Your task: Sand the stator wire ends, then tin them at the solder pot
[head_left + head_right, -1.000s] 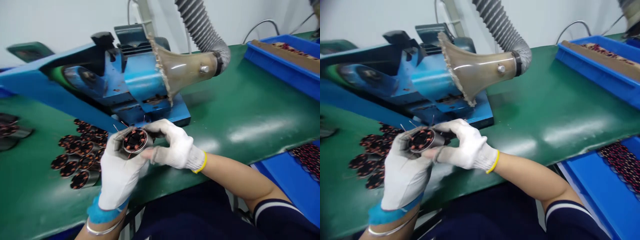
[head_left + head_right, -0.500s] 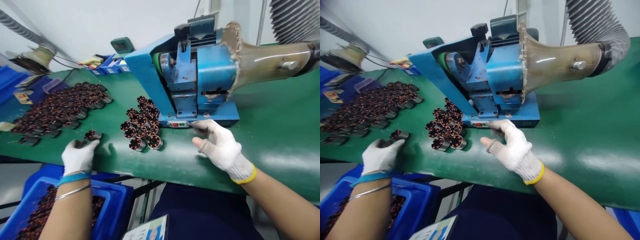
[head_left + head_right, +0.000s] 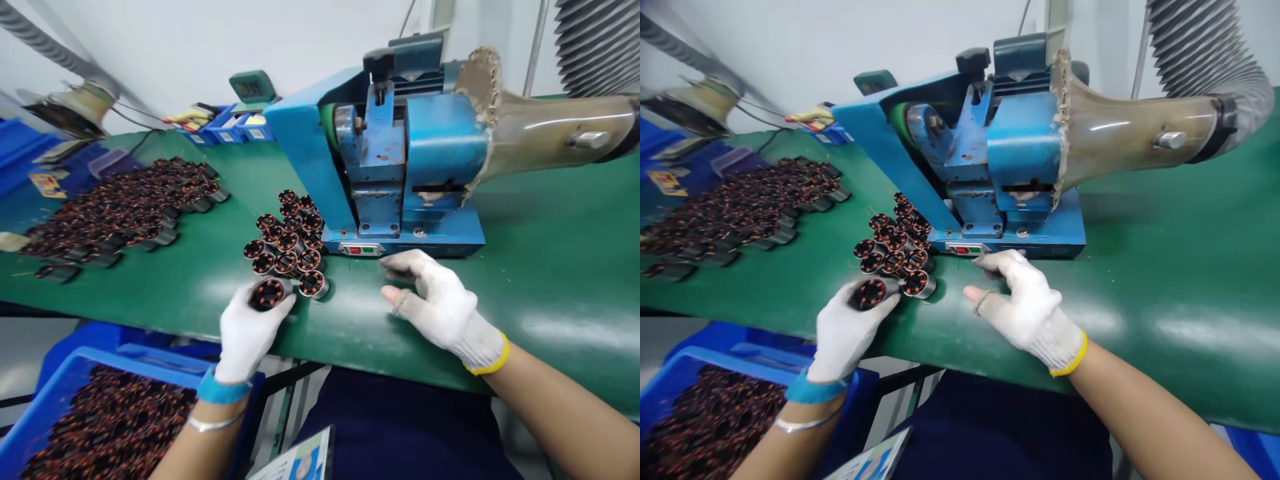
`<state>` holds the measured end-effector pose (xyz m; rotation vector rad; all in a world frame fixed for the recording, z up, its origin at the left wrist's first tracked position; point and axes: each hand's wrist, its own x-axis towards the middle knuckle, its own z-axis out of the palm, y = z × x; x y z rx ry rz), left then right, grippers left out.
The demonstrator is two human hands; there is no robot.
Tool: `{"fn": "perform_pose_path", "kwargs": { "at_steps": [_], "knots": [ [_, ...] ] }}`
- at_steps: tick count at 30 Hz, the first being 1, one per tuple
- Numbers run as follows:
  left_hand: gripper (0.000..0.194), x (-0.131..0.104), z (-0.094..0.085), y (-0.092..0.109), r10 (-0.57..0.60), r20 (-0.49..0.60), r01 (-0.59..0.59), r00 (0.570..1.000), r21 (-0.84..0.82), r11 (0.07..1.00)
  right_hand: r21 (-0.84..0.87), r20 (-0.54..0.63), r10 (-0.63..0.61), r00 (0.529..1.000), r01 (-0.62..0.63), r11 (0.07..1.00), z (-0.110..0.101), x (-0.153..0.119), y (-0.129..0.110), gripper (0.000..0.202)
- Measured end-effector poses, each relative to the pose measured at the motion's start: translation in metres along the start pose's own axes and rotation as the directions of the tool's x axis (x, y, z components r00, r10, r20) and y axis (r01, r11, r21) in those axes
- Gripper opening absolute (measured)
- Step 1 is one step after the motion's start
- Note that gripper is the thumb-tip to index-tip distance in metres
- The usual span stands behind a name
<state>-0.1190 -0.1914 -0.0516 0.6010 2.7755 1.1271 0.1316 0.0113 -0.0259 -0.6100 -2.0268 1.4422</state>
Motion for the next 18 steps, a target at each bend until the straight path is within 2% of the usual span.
{"fn": "perform_pose_path", "kwargs": {
  "at_steps": [2,5,8,9,11,12,15,18],
  "knots": [
    [0.064,-0.017,-0.004,0.007,0.003,-0.038,-0.008,0.999,-0.134,0.991,-0.056,0.102,-0.034,0.994,0.040,0.998,0.001,-0.001,-0.002,0.040],
    [0.060,-0.039,-0.003,0.034,0.149,0.077,-0.123,0.986,-0.276,0.953,-0.082,0.190,-0.124,0.974,0.142,0.987,0.009,-0.003,-0.002,0.060],
    [0.056,-0.044,0.016,0.075,0.354,0.237,-0.250,0.905,-0.378,0.891,-0.009,0.100,-0.298,0.949,0.300,0.954,0.019,-0.003,0.004,0.085],
    [0.054,-0.043,0.026,0.089,0.415,0.258,-0.284,0.872,-0.424,0.860,0.004,0.043,-0.311,0.949,0.311,0.950,0.019,-0.002,0.006,0.088],
    [0.049,-0.038,0.048,0.116,0.504,0.251,-0.336,0.826,-0.499,0.799,0.000,-0.083,-0.251,0.965,0.251,0.968,0.014,0.002,0.008,0.086],
    [0.048,-0.036,0.059,0.128,0.527,0.235,-0.352,0.817,-0.520,0.778,0.003,-0.138,-0.187,0.973,0.190,0.982,0.010,0.006,0.007,0.083],
    [0.051,-0.030,0.085,0.157,0.526,0.220,-0.328,0.821,-0.573,0.751,0.107,-0.280,0.002,0.960,0.029,0.994,-0.004,0.019,0.001,0.079],
    [0.060,-0.025,0.096,0.176,0.504,0.235,-0.259,0.831,-0.638,0.725,0.265,-0.328,0.127,0.936,-0.038,0.964,-0.013,0.031,-0.005,0.075]
  ]
}}
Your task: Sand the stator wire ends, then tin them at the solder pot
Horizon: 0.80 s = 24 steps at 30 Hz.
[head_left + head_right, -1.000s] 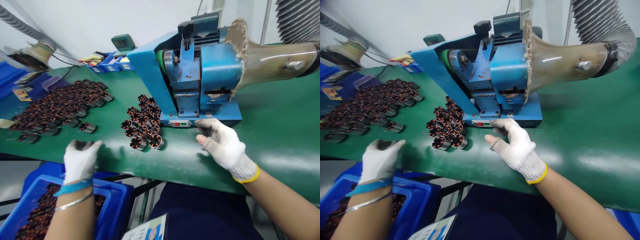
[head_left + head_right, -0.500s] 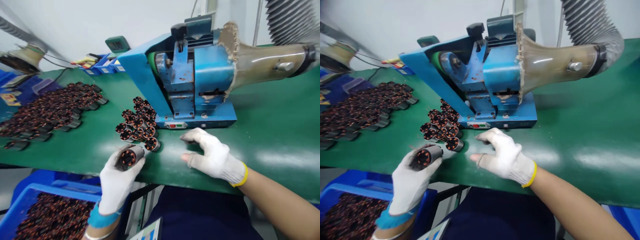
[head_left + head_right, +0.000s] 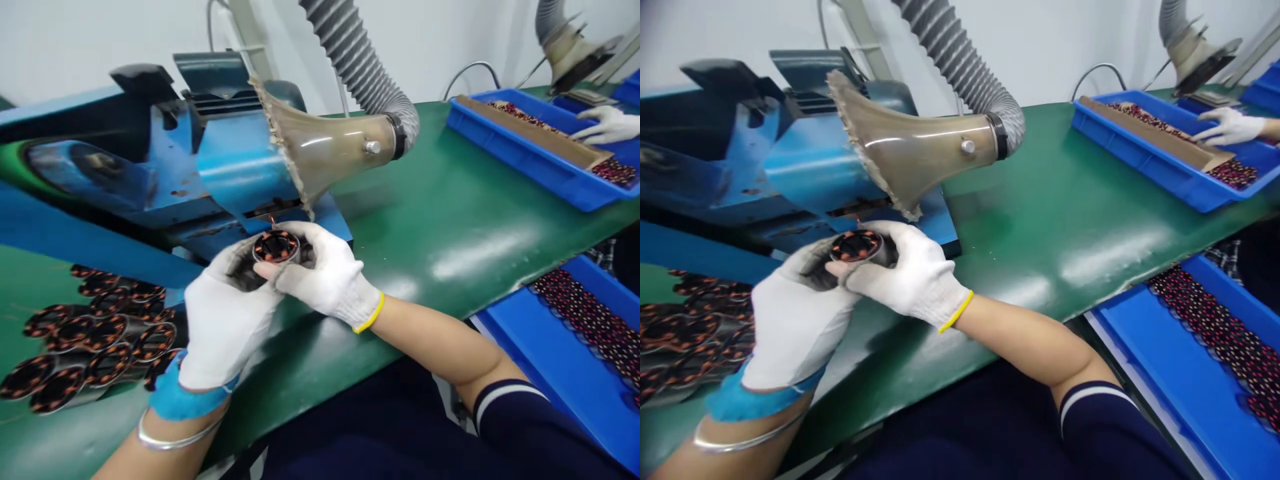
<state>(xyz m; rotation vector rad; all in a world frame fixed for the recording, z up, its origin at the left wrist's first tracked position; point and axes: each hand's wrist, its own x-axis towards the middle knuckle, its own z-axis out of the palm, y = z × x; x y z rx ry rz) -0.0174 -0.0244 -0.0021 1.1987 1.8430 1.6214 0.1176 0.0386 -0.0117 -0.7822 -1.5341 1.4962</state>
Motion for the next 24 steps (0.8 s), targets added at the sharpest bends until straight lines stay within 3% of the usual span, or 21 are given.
{"fn": "perform_pose_path", "kwargs": {
  "at_steps": [4,8,12,17,21,24],
  "knots": [
    [0.063,0.012,0.005,0.012,-0.027,-0.004,0.027,1.000,-0.024,0.999,0.118,0.046,0.085,0.995,-0.090,0.989,-0.005,0.011,-0.008,0.076],
    [0.053,0.015,0.008,0.021,-0.005,-0.003,0.005,1.000,0.025,1.000,0.101,0.037,0.121,0.992,-0.124,0.987,-0.009,0.017,-0.016,0.070],
    [0.052,0.015,0.010,0.019,0.016,0.019,-0.016,1.000,-0.004,1.000,0.151,0.016,0.091,0.996,-0.093,0.984,-0.007,0.017,-0.018,0.061],
    [0.060,0.015,0.011,0.015,-0.011,0.048,0.012,0.999,-0.033,0.999,0.228,-0.016,0.147,0.989,-0.139,0.964,-0.002,0.014,-0.016,0.061],
    [0.062,0.007,0.008,0.007,0.037,0.049,-0.036,0.998,-0.015,0.999,0.171,0.005,0.066,0.998,-0.066,0.983,-0.007,0.009,-0.011,0.066],
    [0.059,-0.003,0.005,0.000,0.130,-0.009,-0.129,0.991,0.056,0.990,0.098,0.115,-0.066,0.991,0.055,0.994,-0.015,0.004,-0.006,0.072]
  ]
}}
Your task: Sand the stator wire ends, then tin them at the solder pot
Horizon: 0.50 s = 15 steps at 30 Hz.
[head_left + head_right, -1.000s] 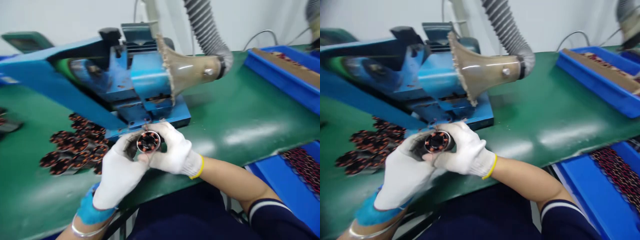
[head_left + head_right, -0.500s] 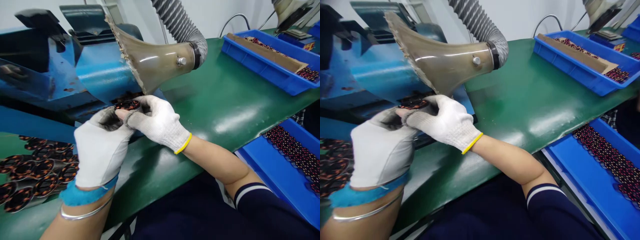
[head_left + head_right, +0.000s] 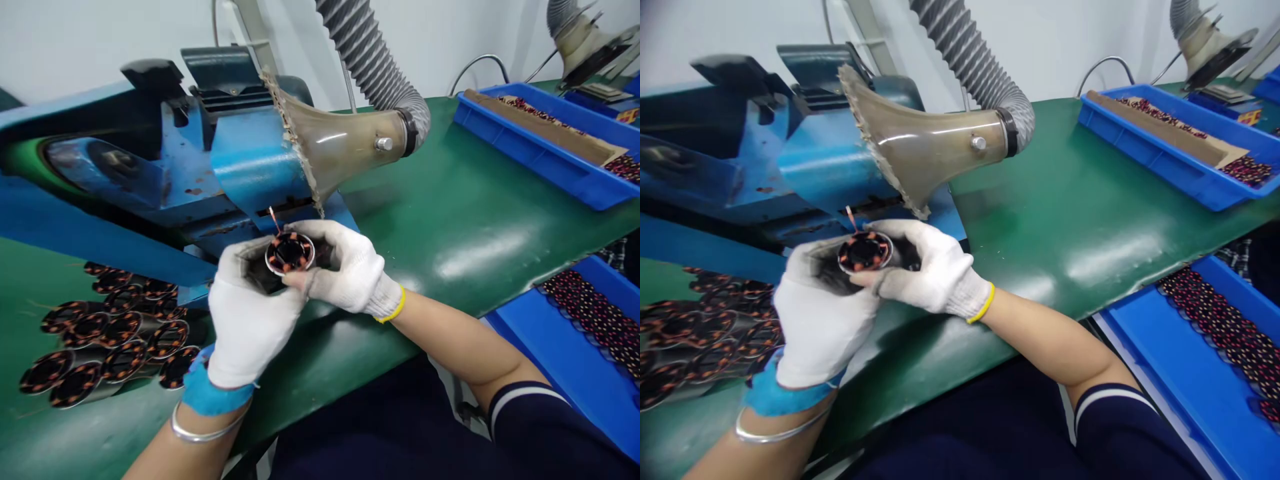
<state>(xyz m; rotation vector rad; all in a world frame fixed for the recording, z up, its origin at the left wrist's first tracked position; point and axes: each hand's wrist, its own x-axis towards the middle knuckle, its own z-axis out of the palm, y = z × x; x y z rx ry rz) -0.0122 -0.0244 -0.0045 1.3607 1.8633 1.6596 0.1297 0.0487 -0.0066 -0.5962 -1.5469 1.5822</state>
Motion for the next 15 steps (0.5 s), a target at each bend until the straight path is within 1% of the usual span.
{"fn": "perform_pose_path", "kwargs": {
  "at_steps": [2,4,6,8,10,12,14,15],
  "knots": [
    [0.060,-0.005,0.000,-0.002,0.031,-0.052,-0.031,0.998,0.004,1.000,-0.053,0.058,-0.079,0.995,0.082,0.995,-0.003,-0.002,0.002,0.077],
    [0.061,-0.007,0.001,-0.004,0.032,-0.100,-0.031,0.994,0.015,0.999,-0.116,0.060,-0.097,0.993,0.104,0.988,-0.003,-0.003,0.002,0.086],
    [0.061,-0.007,0.002,-0.005,0.037,-0.123,-0.029,0.992,0.065,0.997,-0.166,0.045,-0.046,0.998,0.053,0.985,0.001,-0.004,0.001,0.092],
    [0.063,-0.008,0.002,-0.008,0.044,-0.101,-0.036,0.994,0.077,0.996,-0.190,0.048,0.023,0.999,-0.014,0.982,0.006,-0.008,-0.001,0.091],
    [0.070,-0.009,0.002,-0.012,0.019,-0.021,-0.019,1.000,0.017,1.000,-0.180,0.017,0.052,0.999,-0.048,0.983,0.011,-0.012,-0.004,0.077],
    [0.071,-0.010,0.000,-0.016,-0.008,0.073,0.011,0.997,-0.047,0.999,-0.152,-0.066,0.034,0.997,-0.044,0.987,0.013,-0.015,-0.005,0.053],
    [0.064,-0.010,-0.003,-0.019,-0.001,0.151,0.003,0.988,-0.012,1.000,-0.124,-0.145,0.002,0.989,-0.020,0.992,0.011,-0.015,-0.004,0.033],
    [0.059,-0.008,-0.005,-0.020,0.019,0.178,-0.025,0.984,0.031,0.999,-0.109,-0.155,0.005,0.988,-0.022,0.994,0.009,-0.014,-0.003,0.030]
  ]
}}
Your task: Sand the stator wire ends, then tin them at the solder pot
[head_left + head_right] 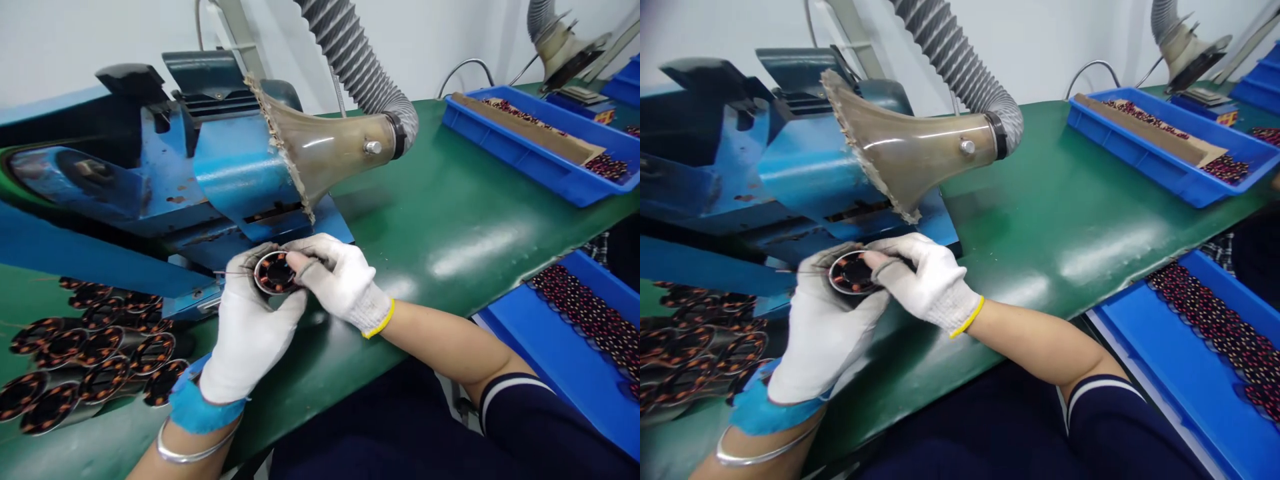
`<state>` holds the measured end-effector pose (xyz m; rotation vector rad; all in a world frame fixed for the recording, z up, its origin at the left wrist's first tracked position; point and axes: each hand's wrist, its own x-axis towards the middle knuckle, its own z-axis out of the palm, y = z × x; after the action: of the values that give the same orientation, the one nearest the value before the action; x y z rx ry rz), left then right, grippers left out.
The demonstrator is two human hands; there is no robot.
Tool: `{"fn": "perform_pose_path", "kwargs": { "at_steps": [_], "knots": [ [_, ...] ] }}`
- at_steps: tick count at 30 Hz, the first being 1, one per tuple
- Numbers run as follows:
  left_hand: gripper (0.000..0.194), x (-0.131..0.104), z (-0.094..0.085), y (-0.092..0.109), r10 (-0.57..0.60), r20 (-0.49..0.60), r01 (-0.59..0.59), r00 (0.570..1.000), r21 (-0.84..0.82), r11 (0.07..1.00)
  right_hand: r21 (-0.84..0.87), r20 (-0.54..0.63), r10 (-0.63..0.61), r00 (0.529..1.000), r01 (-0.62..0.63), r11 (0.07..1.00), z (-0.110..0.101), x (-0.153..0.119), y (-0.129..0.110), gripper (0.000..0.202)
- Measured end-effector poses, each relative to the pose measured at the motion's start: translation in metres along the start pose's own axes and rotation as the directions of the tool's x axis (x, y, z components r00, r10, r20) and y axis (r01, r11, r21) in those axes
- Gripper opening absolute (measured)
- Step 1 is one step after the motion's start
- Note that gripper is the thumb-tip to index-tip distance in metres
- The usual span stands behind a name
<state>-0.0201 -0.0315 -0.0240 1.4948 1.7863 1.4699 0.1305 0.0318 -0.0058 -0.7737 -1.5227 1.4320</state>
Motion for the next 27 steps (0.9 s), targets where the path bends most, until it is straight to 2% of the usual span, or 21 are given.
{"fn": "perform_pose_path", "kwargs": {
  "at_steps": [4,7,9,10,12,14,16,19,23,27],
  "knots": [
    [0.049,0.004,-0.005,-0.002,0.057,0.093,-0.069,0.994,0.133,0.989,0.143,-0.016,0.119,0.993,-0.116,0.983,-0.009,0.015,0.010,0.039],
    [0.052,0.003,-0.003,-0.004,0.021,0.043,-0.026,0.999,0.112,0.993,0.314,-0.176,0.179,0.968,-0.117,0.942,-0.012,0.026,0.017,0.034],
    [0.056,0.002,0.000,-0.005,0.012,-0.008,-0.011,1.000,0.045,0.999,0.346,-0.233,0.202,0.951,-0.113,0.931,-0.011,0.026,0.017,0.034],
    [0.058,0.002,0.001,-0.004,0.009,-0.034,-0.009,0.999,0.001,1.000,0.319,-0.216,0.204,0.955,-0.129,0.939,-0.010,0.025,0.015,0.036],
    [0.059,0.002,0.005,-0.001,0.003,-0.079,-0.008,0.997,-0.065,0.998,0.197,-0.109,0.183,0.977,-0.159,0.967,-0.006,0.019,0.009,0.045],
    [0.059,0.004,0.009,0.004,-0.012,-0.129,0.005,0.992,-0.053,0.999,0.052,-0.015,0.148,0.989,-0.147,0.988,-0.002,0.013,0.002,0.059],
    [0.057,0.008,0.013,0.011,-0.029,-0.184,0.030,0.983,0.003,1.000,-0.025,0.009,0.134,0.991,-0.134,0.991,0.002,0.011,-0.002,0.066],
    [0.055,0.016,0.019,0.022,-0.058,-0.255,0.069,0.965,0.035,0.997,0.009,0.031,0.163,0.986,-0.163,0.987,0.005,0.015,0.000,0.059],
    [0.047,0.025,0.025,0.034,-0.085,-0.265,0.090,0.961,0.008,0.996,0.118,0.063,0.156,0.986,-0.162,0.980,0.004,0.024,0.006,0.055],
    [0.041,0.032,0.026,0.038,-0.104,-0.306,0.135,0.947,0.084,0.987,0.163,0.040,0.151,0.988,-0.156,0.974,0.005,0.028,0.004,0.050]
  ]
}}
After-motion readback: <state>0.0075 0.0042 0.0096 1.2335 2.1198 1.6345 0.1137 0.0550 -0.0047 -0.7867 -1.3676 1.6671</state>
